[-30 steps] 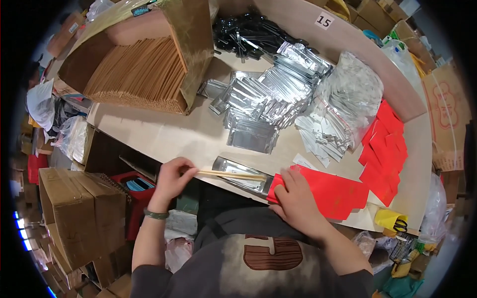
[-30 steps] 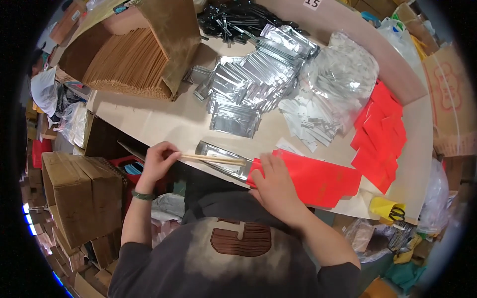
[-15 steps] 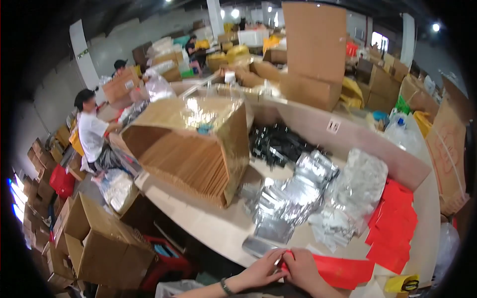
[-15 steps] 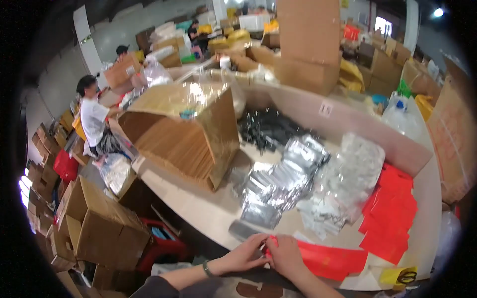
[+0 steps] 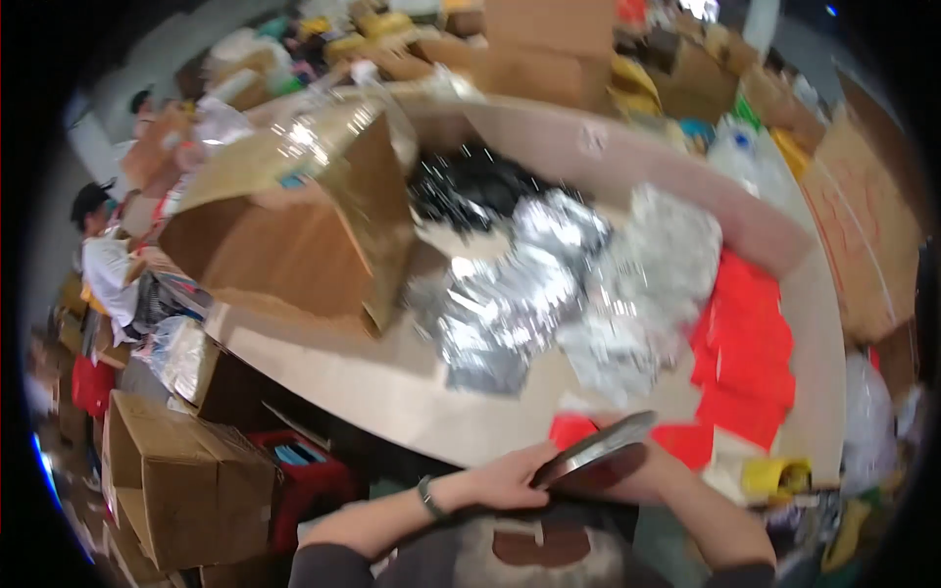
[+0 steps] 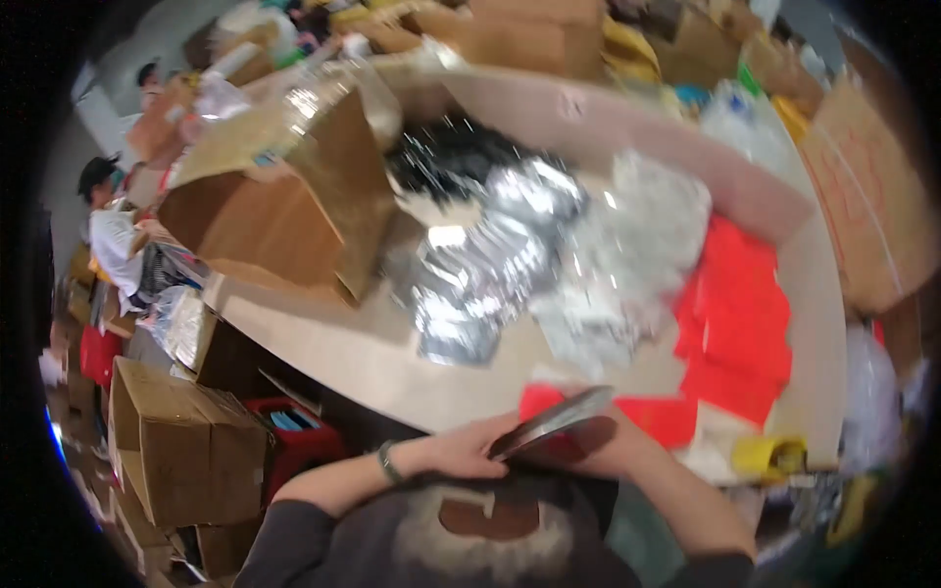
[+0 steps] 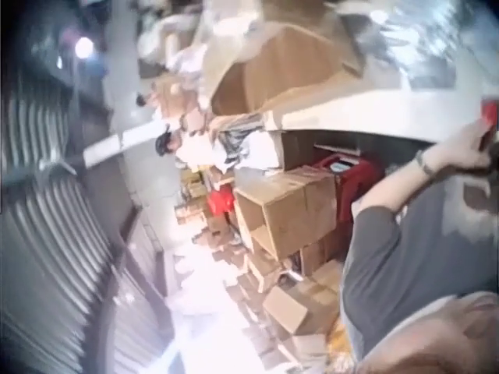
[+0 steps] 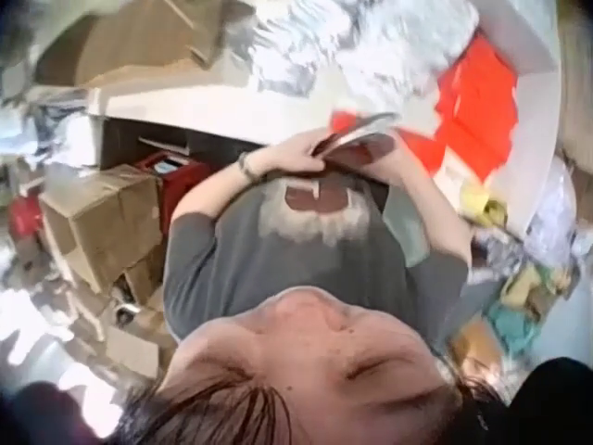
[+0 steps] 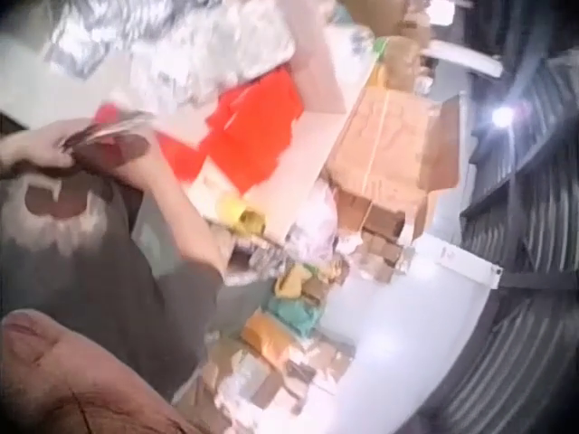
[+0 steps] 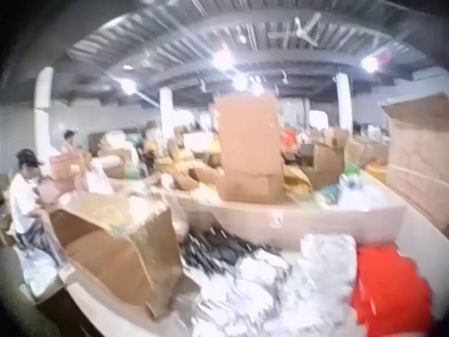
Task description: Packaging wooden chopsticks into silver paper sleeves at a production station.
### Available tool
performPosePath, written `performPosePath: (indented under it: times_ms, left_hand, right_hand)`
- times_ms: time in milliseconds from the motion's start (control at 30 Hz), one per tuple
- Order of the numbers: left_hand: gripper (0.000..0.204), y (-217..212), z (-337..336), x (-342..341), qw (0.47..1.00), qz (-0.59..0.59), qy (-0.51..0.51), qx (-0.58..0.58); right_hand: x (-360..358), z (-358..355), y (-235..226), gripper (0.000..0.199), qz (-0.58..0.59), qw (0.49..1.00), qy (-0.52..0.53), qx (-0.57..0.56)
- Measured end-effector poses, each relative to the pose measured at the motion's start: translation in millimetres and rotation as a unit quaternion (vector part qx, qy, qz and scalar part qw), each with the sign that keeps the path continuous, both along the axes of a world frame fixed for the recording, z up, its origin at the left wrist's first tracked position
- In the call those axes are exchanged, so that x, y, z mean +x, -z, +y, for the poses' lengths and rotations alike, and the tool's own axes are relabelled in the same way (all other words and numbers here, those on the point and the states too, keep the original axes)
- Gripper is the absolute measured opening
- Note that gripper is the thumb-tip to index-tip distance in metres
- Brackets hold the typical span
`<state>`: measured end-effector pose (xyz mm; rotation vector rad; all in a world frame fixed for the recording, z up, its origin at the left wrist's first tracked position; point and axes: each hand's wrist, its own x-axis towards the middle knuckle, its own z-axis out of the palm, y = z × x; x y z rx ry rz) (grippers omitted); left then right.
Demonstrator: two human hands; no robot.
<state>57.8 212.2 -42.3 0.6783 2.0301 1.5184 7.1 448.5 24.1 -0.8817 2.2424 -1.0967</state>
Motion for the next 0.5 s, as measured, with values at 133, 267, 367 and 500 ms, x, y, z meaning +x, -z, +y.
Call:
performPosePath:
  times_ms: [133,267,367,500]
  left_hand:
    - [0.046,-10,-4,-7,0.997,-0.074,0.031,0.016]
    - [0.041,11,-35,-2,0.928,-0.03,-0.292,-0.229]
    - [0.048,21,-37,9,0.92,0.094,-0.292,-0.243]
    - [0.051,24,-43,27,0.913,0.118,-0.3,-0.249]
  right_hand:
    - [-8,-15,33,0.049,0.366,0.927,-0.038,0.075]
    - [8,-27,33,0.042,0.185,0.956,0.153,0.17]
    - [13,-44,53,0.039,0.186,0.926,0.116,0.306]
    - [16,-50,49,0.033,0.169,0.937,0.143,0.269]
